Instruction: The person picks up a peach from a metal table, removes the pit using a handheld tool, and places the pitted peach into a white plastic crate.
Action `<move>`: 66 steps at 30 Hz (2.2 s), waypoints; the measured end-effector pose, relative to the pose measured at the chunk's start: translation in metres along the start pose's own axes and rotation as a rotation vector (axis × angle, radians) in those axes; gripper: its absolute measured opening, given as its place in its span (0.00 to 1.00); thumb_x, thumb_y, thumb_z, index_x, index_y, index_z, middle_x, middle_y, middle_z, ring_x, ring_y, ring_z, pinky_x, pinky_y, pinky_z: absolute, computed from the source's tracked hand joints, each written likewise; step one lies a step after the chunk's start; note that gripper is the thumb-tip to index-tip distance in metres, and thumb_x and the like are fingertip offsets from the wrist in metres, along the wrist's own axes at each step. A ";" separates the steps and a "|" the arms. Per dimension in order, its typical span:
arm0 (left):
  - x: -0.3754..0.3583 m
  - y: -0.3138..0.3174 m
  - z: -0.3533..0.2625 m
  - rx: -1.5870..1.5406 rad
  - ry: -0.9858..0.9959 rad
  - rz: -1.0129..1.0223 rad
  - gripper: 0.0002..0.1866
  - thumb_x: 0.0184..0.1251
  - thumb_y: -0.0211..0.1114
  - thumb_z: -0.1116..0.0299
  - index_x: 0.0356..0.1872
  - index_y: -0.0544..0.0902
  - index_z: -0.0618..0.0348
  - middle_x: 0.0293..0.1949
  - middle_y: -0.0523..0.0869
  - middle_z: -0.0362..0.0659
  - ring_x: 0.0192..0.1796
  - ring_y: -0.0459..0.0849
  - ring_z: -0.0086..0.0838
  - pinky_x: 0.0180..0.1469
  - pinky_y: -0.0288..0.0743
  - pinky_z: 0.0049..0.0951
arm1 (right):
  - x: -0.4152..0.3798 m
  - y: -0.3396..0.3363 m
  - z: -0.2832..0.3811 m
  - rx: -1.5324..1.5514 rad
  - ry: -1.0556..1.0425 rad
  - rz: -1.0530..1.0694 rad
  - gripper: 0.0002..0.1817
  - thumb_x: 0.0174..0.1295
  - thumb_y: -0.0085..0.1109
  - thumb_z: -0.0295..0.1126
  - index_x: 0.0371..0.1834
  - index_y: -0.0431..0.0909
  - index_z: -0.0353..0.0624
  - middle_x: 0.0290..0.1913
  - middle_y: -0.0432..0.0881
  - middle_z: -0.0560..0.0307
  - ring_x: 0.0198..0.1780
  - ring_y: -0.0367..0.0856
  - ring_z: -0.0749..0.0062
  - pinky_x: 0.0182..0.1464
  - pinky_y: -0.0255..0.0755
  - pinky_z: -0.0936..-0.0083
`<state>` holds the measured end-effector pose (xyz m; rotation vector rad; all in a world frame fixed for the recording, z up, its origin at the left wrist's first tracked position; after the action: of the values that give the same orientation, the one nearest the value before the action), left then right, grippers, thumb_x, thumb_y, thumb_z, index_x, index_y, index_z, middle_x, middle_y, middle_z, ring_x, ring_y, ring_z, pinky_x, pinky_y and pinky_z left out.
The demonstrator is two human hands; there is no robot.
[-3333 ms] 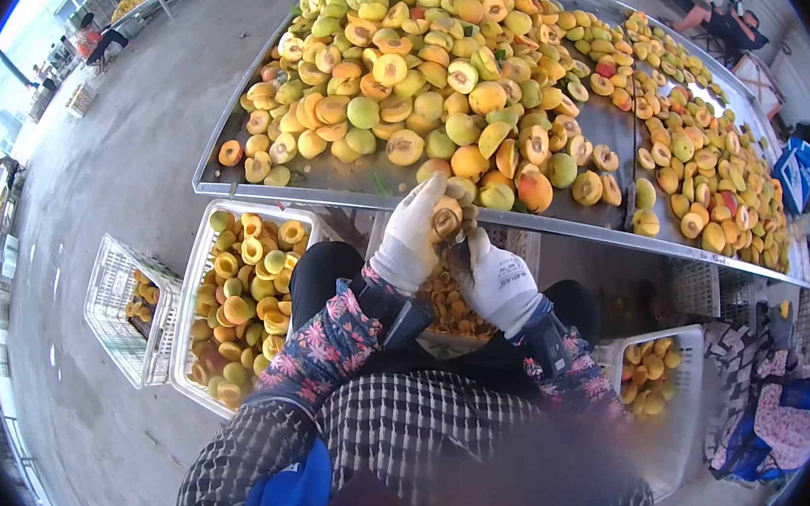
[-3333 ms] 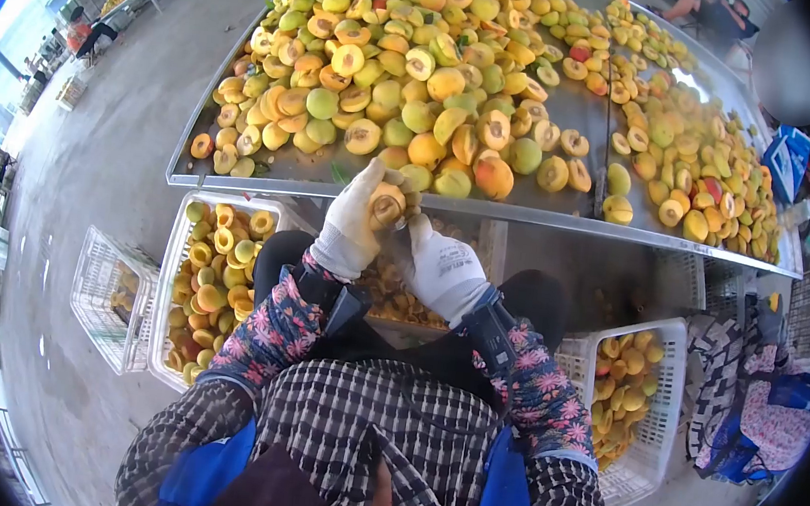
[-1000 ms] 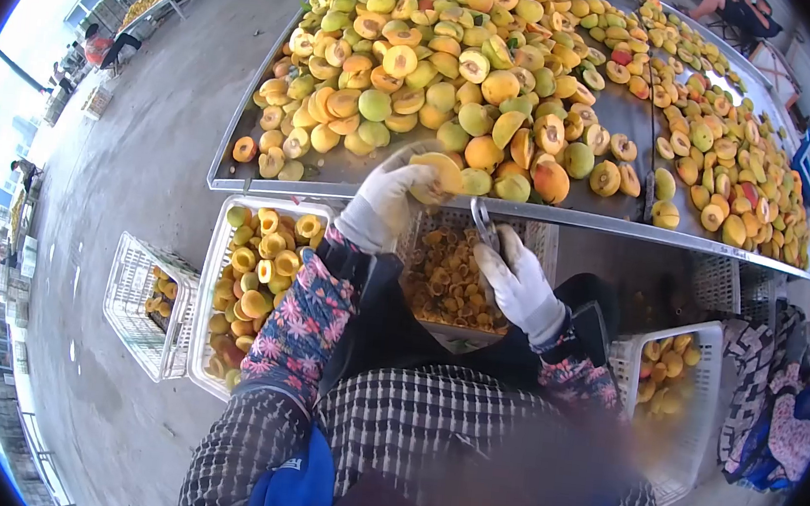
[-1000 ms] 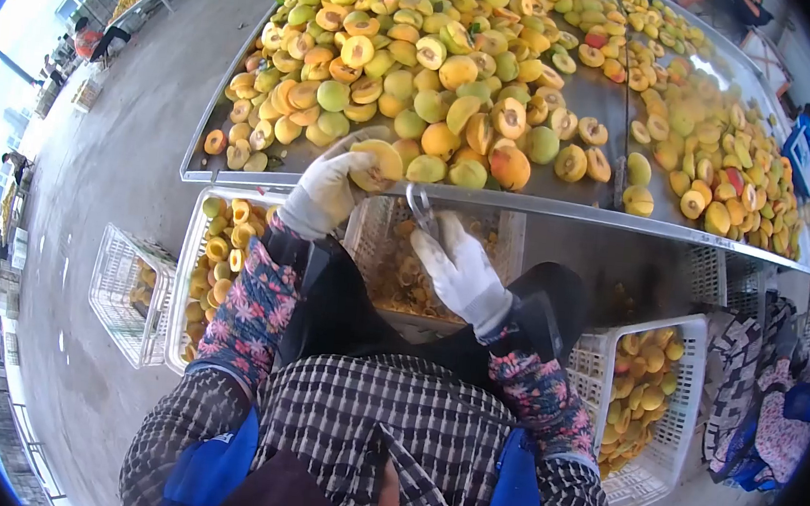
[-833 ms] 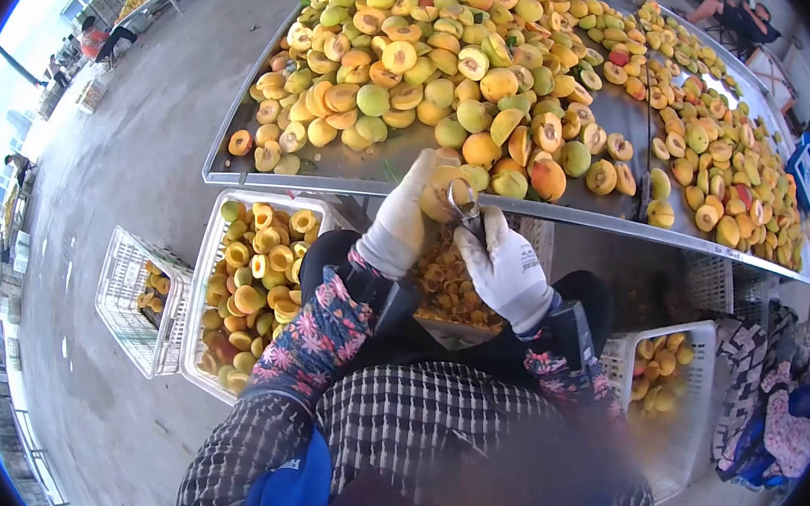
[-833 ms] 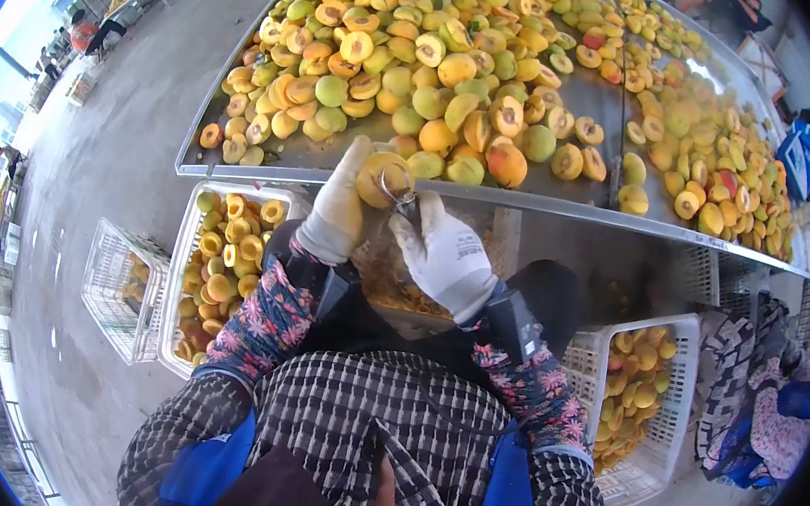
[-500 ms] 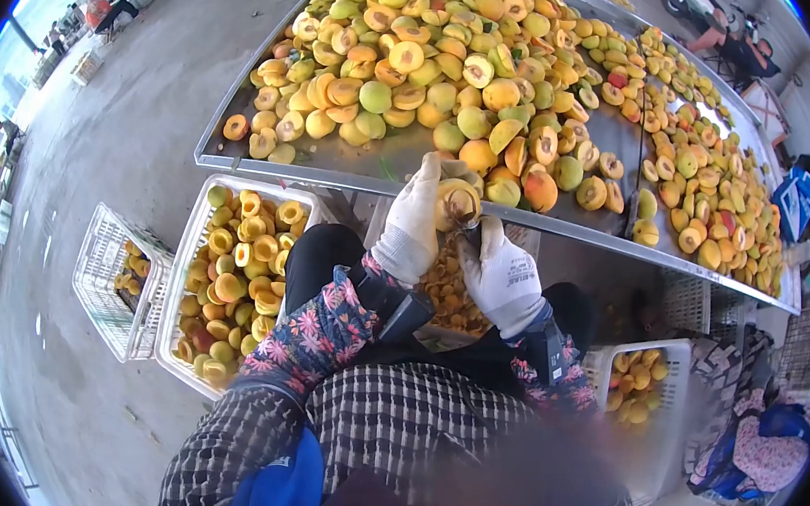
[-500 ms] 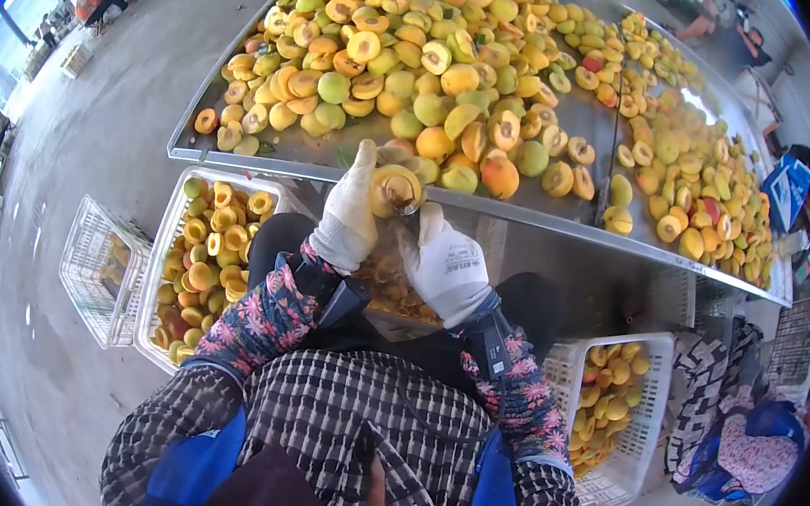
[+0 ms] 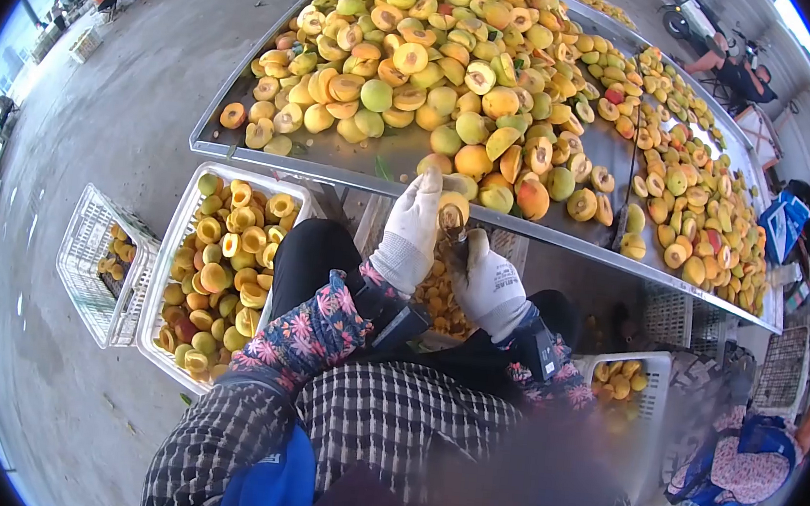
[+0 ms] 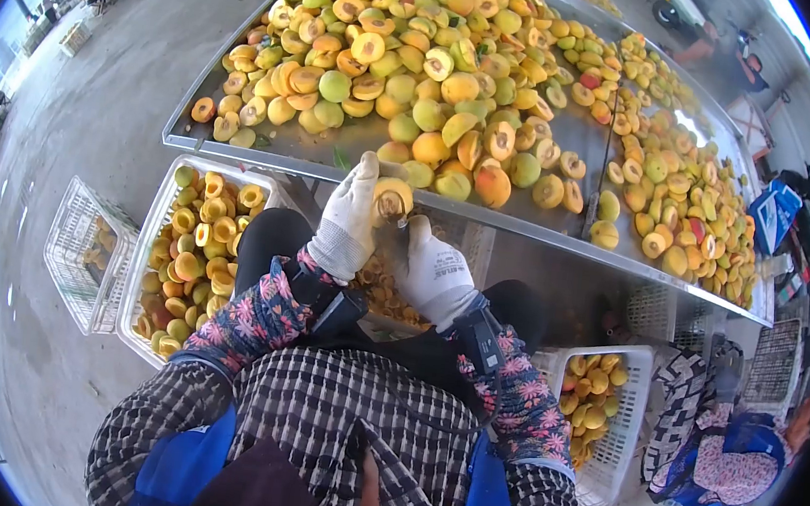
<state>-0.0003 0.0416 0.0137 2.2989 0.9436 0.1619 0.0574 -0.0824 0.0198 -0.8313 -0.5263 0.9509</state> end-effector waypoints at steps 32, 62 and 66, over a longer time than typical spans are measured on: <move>0.019 -0.026 0.018 -0.235 -0.419 0.070 0.22 0.74 0.53 0.49 0.46 0.77 0.61 0.44 0.84 0.51 0.43 0.85 0.49 0.46 0.79 0.44 | -0.018 0.009 -0.026 0.026 -0.101 -0.088 0.19 0.61 0.60 0.36 0.49 0.65 0.40 0.28 0.81 0.39 0.32 0.80 0.40 0.33 0.73 0.52; -0.001 -0.020 0.037 -0.375 -0.511 -0.164 0.19 0.74 0.56 0.51 0.49 0.74 0.56 0.48 0.82 0.51 0.49 0.82 0.49 0.52 0.78 0.47 | -0.044 -0.014 -0.035 -0.113 -0.002 0.070 0.19 0.63 0.58 0.39 0.50 0.67 0.39 0.31 0.81 0.39 0.36 0.82 0.43 0.37 0.73 0.55; -0.001 -0.009 0.037 -0.400 -0.444 0.039 0.22 0.75 0.52 0.49 0.58 0.73 0.55 0.54 0.81 0.51 0.53 0.81 0.46 0.57 0.76 0.46 | -0.044 0.001 -0.043 0.367 0.027 -0.031 0.16 0.65 0.56 0.37 0.47 0.69 0.37 0.32 0.81 0.37 0.38 0.82 0.43 0.36 0.72 0.57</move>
<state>0.0057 0.0265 -0.0205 1.8728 0.5766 -0.1305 0.0653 -0.1364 -0.0080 -0.5031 -0.3259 0.9696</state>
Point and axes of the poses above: each hand's wrist, its own x-axis towards the middle knuckle, its own y-axis out of the palm, z = x × y, the point moved 3 cm from there along x, towards the middle knuckle
